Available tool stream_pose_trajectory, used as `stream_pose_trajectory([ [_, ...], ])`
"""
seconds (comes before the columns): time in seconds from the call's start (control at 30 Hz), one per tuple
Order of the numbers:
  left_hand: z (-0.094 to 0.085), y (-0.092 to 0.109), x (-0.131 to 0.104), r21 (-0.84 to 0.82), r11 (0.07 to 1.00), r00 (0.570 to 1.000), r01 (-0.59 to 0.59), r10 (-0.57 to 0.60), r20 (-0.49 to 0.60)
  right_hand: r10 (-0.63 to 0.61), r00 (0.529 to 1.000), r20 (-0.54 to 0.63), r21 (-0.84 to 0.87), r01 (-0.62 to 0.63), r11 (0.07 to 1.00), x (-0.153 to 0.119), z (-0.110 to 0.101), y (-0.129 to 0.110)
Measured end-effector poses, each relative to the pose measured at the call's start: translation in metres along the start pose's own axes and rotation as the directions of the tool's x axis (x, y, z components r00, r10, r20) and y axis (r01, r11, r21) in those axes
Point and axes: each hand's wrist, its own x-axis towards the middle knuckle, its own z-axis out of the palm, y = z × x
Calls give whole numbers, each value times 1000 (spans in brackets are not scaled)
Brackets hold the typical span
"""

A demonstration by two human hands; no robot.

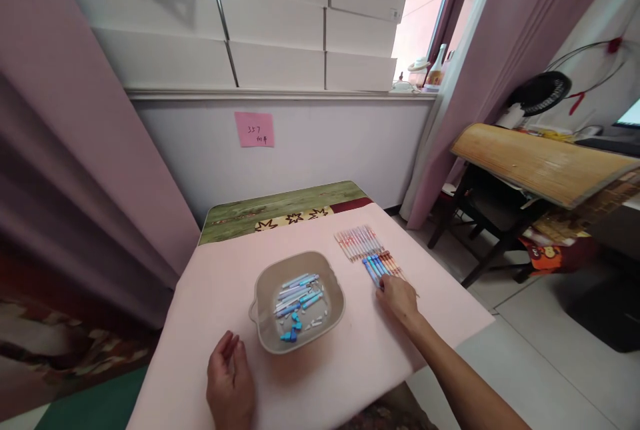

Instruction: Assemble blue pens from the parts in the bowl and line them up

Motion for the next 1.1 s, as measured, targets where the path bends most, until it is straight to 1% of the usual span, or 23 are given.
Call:
stream_pose_trajectory([
  [0.1, 2, -4, 0, 23, 999, 999, -34, 34, 15, -9, 1000, -18, -24, 9, 1000, -1, 2, 2],
  [0.2, 4, -8, 0, 61, 995, 997, -83, 83, 7, -17, 999, -29, -44, 16, 999, -1, 5, 4],
  [0.27, 5, -10, -1, 83, 984, 987, -157, 158, -5, -26, 999, -38, -55, 24, 998, -2, 6, 5],
  [0.3, 5, -10, -2, 91, 971, 975, -220, 222, -7, -32, 998, -45, -60, 29, 998, -3, 6, 6],
  [0.33, 5, -10, -4, 98, 949, 953, -300, 302, -6, -38, 998, -52, -65, 35, 997, -3, 7, 6],
  [0.37, 5, -9, -5, 106, 913, 918, -393, 396, 1, -44, 997, -57, -71, 40, 997, -4, 7, 6],
  [0.43, 6, -7, -9, 125, 809, 817, -575, 575, 41, -50, 997, -63, -83, 45, 996, -4, 8, 6],
  [0.5, 8, -5, -12, 134, 703, 716, -698, 690, 106, -49, 997, -61, -94, 43, 995, -3, 9, 6],
  [0.53, 9, -4, -13, 139, 665, 679, -734, 721, 137, -47, 997, -60, -98, 41, 994, -2, 9, 6],
  [0.6, 12, -4, -14, 161, 607, 628, -778, 759, 171, -45, 997, -57, -104, 39, 994, -1, 9, 6],
  [0.73, 14, -7, -13, 231, 515, 557, -826, 810, 186, -55, 997, -61, -104, 48, 993, -2, 8, 9],
  [0.83, 13, -7, -15, 262, 478, 533, -838, 819, 210, -102, 990, -95, -63, 96, 993, -8, 4, 5],
  [0.93, 13, -6, -18, 293, 455, 522, -841, 825, 216, -212, 964, -162, 108, 231, 967, -14, -4, -9],
  [1.0, 13, -6, -19, 314, 446, 519, -838, 830, 204, -270, 946, -179, 258, 310, 915, -19, -9, -24],
  [1.1, 13, -8, -19, 364, 444, 524, -819, 837, 159, -326, 936, -135, 455, 351, 818, -26, -10, -48],
])
